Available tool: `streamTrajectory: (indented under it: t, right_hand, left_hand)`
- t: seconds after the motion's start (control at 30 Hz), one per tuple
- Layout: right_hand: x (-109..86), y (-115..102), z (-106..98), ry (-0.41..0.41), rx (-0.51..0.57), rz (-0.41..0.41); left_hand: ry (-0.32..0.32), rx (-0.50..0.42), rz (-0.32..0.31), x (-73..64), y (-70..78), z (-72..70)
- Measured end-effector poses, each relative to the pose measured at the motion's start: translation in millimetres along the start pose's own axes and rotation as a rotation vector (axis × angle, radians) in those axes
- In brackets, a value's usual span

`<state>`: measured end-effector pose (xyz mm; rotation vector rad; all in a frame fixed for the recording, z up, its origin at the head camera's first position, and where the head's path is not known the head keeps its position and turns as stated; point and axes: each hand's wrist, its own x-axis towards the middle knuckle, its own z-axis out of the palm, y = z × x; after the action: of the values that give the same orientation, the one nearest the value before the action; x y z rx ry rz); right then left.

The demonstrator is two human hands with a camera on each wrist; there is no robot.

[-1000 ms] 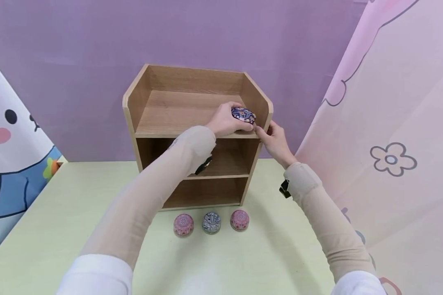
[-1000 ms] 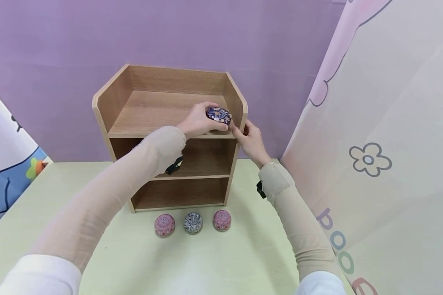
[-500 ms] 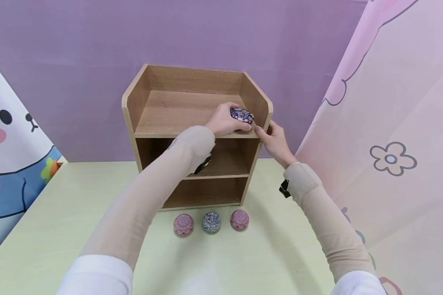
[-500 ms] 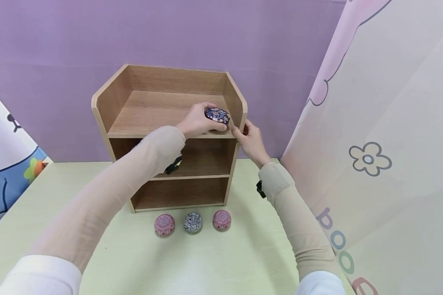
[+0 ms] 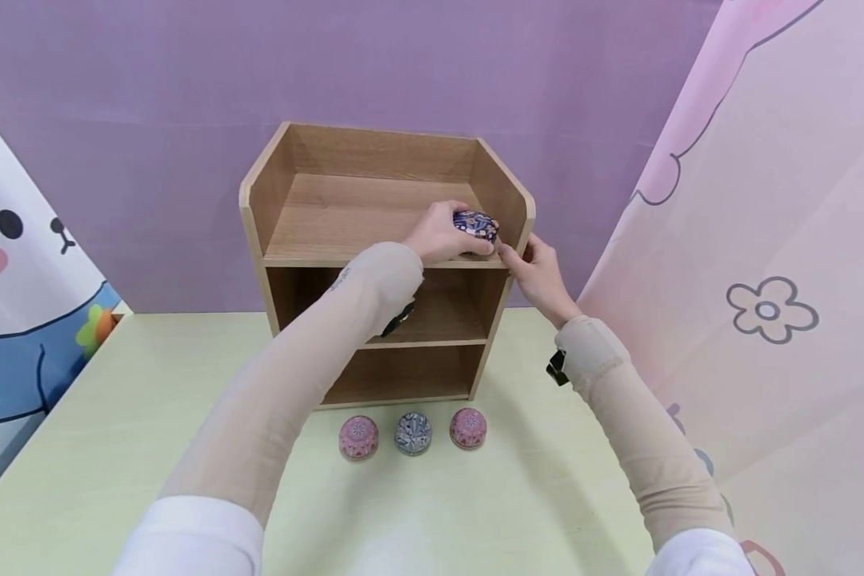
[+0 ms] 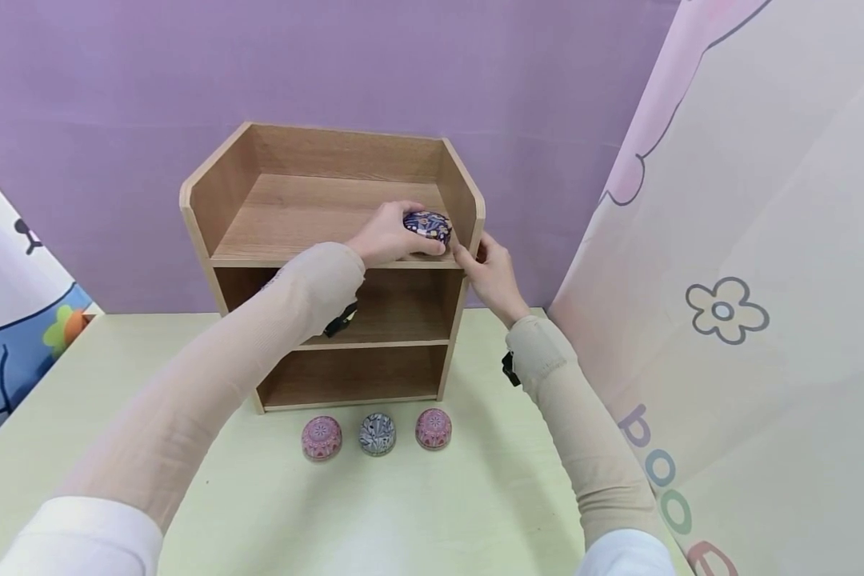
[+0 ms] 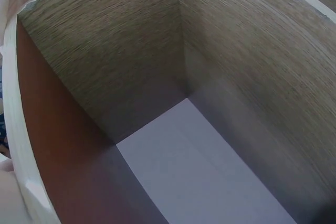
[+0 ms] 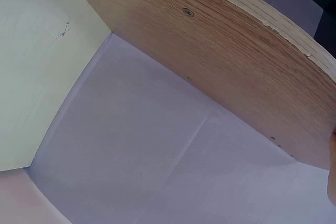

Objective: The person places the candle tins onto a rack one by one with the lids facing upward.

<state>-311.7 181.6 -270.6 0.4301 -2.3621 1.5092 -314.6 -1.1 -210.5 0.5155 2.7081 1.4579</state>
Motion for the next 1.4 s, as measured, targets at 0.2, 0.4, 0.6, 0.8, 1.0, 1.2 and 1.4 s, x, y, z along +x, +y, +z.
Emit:
streamTrajectory:
  t: [0.2, 0.4, 0.6, 0.8, 1.0, 1.2, 1.4]
  right_hand:
    - [0.3, 0.7, -0.5, 0.002, 0.007, -0.001]
    - [1.4, 0.9, -0.7, 0.009, 0.007, -0.007]
    - [0.5, 1.3, -0.5, 0.005, -0.006, 0.007]
    - [0.6, 1.2, 0.4, 0.008, -0.002, 0.002]
    - [1.4, 1.1, 0.3, 0.01, -0.003, -0.01]
    - [2.8, 2.5, -0.9, 0.017, 0.009, -0.011]
    - [3.1, 2.9, -0.1, 0.015, 0.005, -0.005]
  left_hand:
    - [-0.016, 0.044, 0.013, 2.3, -0.7, 1.6]
    - [-0.02, 0.031, 0.029, 4.5, -1.6, 3.4]
    - [-0.023, 0.02, 0.033, 4.6, -3.0, 4.1]
    - [-0.014, 0.038, 0.027, 5.7, -3.9, 3.2]
    - [-0.026, 0.018, 0.004, 4.0, -1.7, -0.1]
    - [-0.044, -0.001, 0.015, 2.6, 0.0, -2.9]
    - [-0.068, -0.112, 0.019, -0.1, -3.9, -7.4]
